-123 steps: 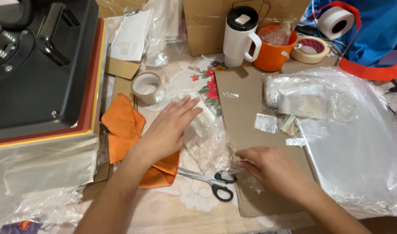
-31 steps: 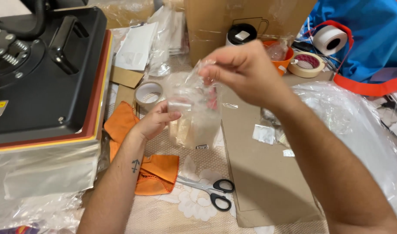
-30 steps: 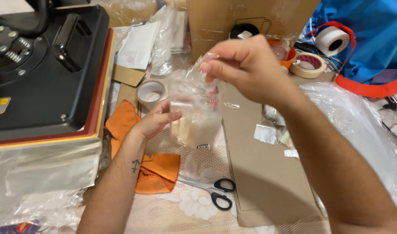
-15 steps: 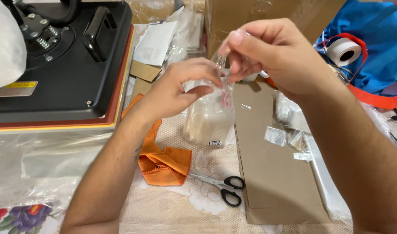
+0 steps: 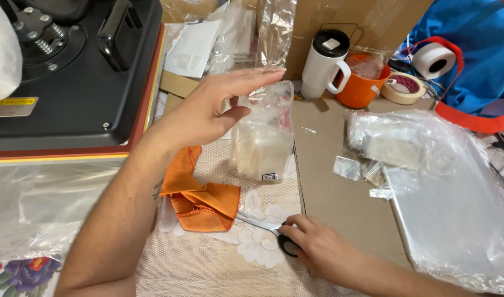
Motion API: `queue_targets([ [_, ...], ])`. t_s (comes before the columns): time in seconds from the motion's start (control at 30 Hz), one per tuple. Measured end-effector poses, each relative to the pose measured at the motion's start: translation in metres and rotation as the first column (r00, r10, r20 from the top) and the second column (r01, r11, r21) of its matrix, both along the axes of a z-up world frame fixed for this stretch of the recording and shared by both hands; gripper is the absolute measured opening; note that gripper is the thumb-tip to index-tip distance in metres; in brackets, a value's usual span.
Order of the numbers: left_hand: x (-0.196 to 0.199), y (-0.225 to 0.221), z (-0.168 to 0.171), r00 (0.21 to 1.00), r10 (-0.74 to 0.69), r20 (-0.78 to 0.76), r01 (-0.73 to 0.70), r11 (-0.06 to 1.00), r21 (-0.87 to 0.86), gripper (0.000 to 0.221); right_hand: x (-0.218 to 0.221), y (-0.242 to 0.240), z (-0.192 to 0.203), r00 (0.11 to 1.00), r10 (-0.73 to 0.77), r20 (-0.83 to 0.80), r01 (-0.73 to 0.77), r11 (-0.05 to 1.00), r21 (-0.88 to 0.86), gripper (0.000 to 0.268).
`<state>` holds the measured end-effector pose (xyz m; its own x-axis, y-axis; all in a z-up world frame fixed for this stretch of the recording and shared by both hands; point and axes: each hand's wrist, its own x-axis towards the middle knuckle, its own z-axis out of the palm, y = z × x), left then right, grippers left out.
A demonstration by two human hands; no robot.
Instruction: The person is sorting small items into plastic bags and sealing them using adhesive tape and scissors.
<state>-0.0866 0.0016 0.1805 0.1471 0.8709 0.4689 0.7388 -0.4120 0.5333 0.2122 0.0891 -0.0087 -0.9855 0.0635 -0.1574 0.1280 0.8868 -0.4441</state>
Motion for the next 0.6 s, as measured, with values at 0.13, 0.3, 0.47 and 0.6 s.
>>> queue_targets([
  [0.13, -0.001, -0.005, 0.003, 1.0, 0.01, -0.01, -0.01, 0.999, -0.04, 0.075, -0.007, 0.0, 0.001, 0.999, -0.041, 0.035, 0.042, 0.999, -0.024, 0.034],
  [0.3, -0.003, -0.009, 0.007, 0.997, -0.002, -0.075, -0.004, 0.998, -0.07, 0.085, -0.026, 0.012, 0.015, 0.979, -0.111, 0.168, 0.111, 0.994, 0.012, 0.043],
  [0.47, -0.008, -0.009, 0.004, 0.983, -0.016, -0.185, 0.009, 0.999, -0.037, 0.083, -0.031, 0.001, 0.038, 0.964, -0.041, 0.262, 0.019, 0.996, 0.087, 0.036],
  [0.6, -0.008, -0.006, 0.005, 0.88, 0.084, -0.468, -0.074, 0.996, 0.04, 0.093, -0.031, 0.007, 0.011, 0.975, 0.103, 0.199, -0.138, 0.976, 0.169, 0.033],
])
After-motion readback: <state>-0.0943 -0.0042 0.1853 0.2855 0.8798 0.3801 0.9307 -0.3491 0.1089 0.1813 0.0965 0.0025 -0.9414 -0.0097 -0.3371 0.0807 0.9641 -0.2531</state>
